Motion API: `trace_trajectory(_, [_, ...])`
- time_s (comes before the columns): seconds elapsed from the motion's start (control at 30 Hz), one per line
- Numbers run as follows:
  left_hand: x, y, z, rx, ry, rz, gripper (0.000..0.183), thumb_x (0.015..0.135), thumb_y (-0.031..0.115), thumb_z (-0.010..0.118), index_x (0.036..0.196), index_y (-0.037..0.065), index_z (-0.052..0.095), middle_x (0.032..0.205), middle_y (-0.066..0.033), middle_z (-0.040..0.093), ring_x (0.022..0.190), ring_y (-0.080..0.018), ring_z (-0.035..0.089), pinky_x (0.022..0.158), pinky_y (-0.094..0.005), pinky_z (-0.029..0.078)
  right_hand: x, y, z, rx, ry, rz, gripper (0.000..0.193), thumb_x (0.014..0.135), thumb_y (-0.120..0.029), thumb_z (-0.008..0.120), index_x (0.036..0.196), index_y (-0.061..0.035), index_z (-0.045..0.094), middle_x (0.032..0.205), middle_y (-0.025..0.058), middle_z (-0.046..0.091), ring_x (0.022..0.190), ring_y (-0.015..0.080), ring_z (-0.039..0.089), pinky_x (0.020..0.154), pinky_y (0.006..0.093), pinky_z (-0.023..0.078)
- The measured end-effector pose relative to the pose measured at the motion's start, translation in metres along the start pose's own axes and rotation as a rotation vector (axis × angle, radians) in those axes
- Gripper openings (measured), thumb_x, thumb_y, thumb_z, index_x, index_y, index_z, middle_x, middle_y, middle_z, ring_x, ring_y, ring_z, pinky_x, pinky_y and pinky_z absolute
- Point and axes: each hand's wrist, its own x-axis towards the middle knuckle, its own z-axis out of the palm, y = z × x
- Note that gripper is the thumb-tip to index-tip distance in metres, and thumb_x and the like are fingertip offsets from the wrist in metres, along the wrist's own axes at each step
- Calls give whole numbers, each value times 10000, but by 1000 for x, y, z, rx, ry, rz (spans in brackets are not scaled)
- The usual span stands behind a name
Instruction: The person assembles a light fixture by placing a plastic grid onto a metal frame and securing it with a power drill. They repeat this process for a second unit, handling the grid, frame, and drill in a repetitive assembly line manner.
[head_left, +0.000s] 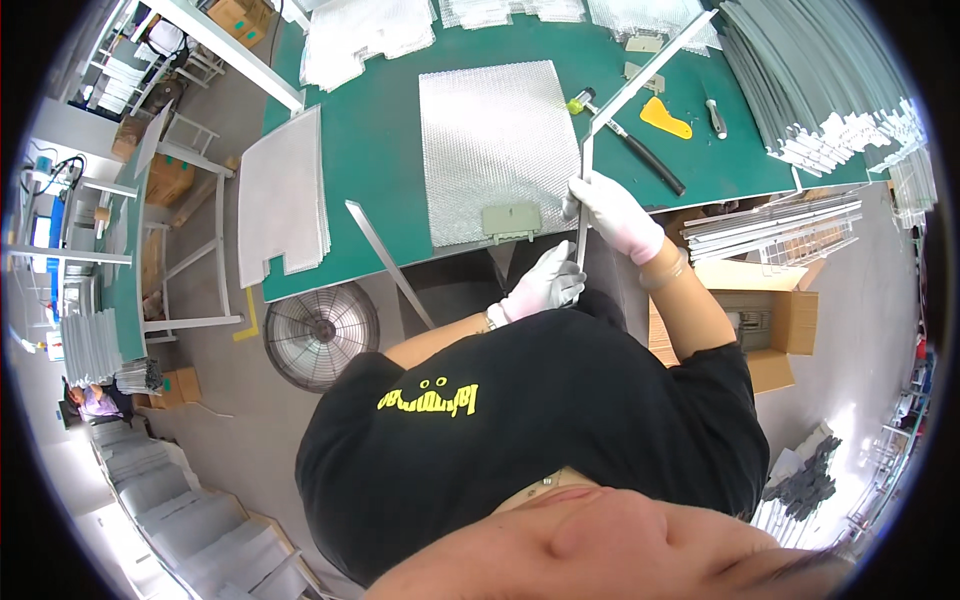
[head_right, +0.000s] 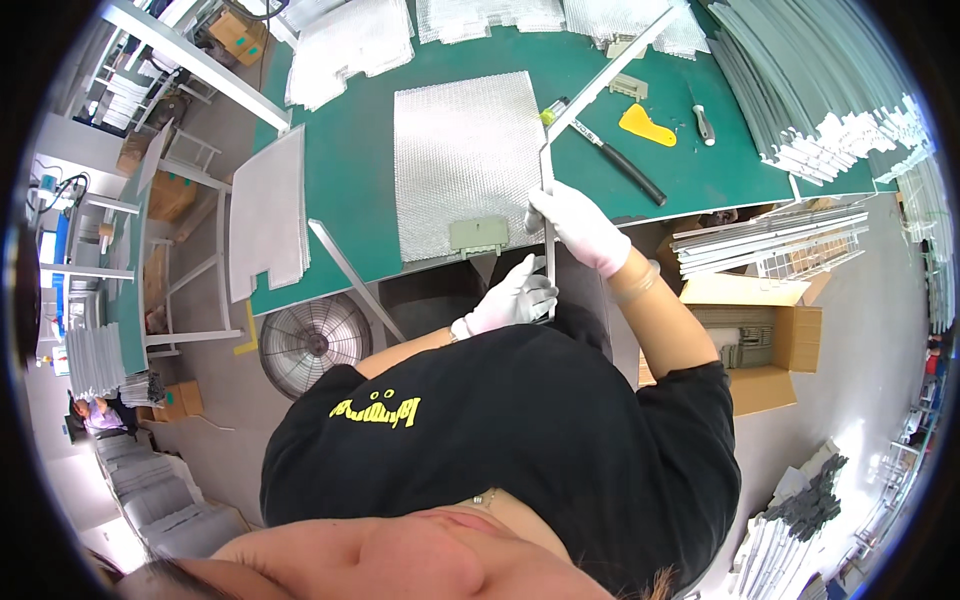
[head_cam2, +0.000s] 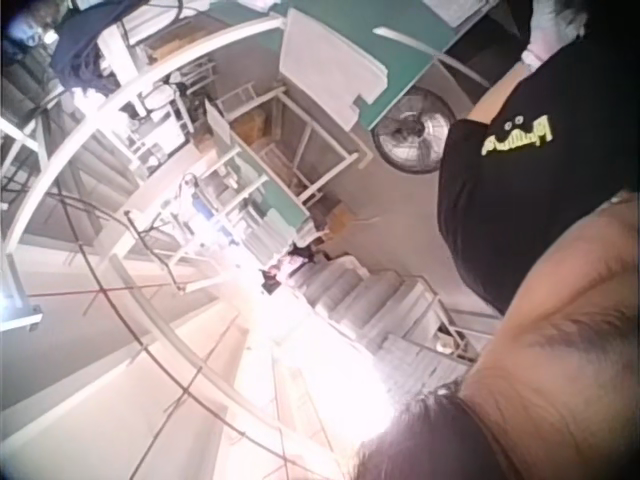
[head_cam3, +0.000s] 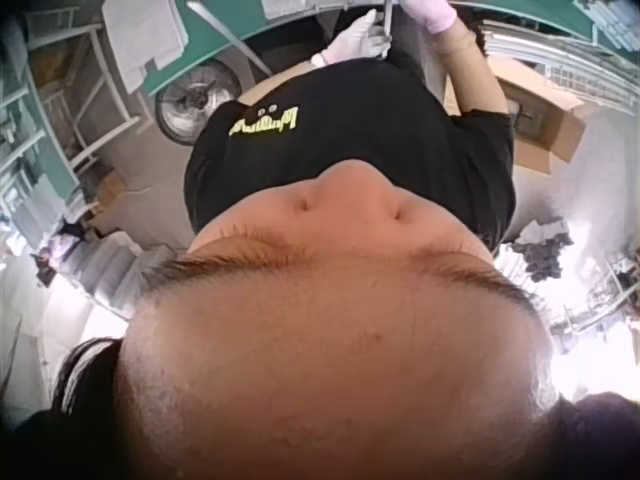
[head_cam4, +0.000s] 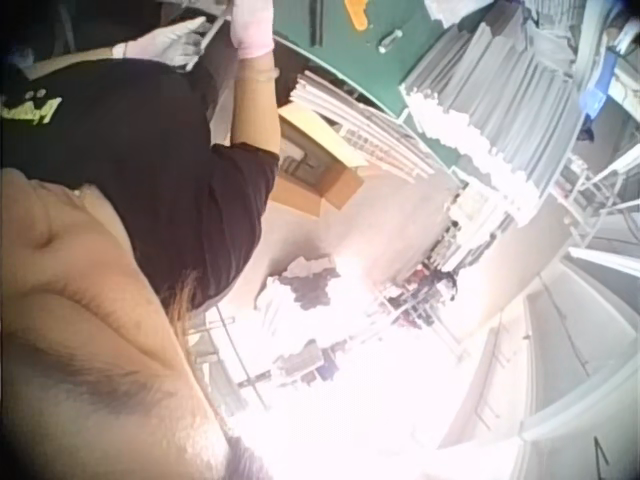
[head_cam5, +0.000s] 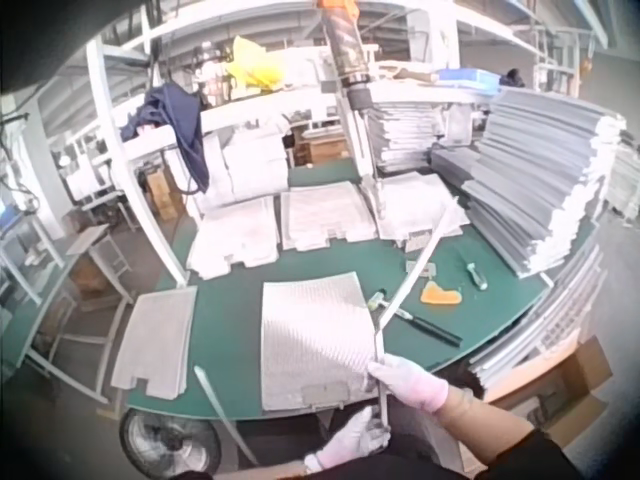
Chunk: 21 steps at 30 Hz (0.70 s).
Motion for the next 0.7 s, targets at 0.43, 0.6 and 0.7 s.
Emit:
trace_trajectory(0.43, [17,21,5,-3,-22,102,520,1025,476,502,1358,76,498,1386,-109,528,1252,-259,508,1043,-405,430,-8,39,6,-610,479,-301,280,927,-238,615,1088,-9,633,943,186,650,862,338,653,825,396,521])
trace_trajectory(0.6, [16,18,3,30,-48,88,589,1038,442,491,1415,-5,422,1388,-183,513,1239,-289,526,1068,-440,425,-8,39,-9,-582,454,-250,274,929,-214,620,1118,-16,632,950,159,649,837,314,651,818,379,520])
trace_trajectory(0.7, [-8,40,10,412,-142,-14,538,1035,417,512,1323,-37,533,1235,-165,639,1077,-256,640,966,-385,507,-6,47,-7,-582,504,-282,285,927,-201,629,1141,-12,626,964,149,648,840,293,650,819,368,517])
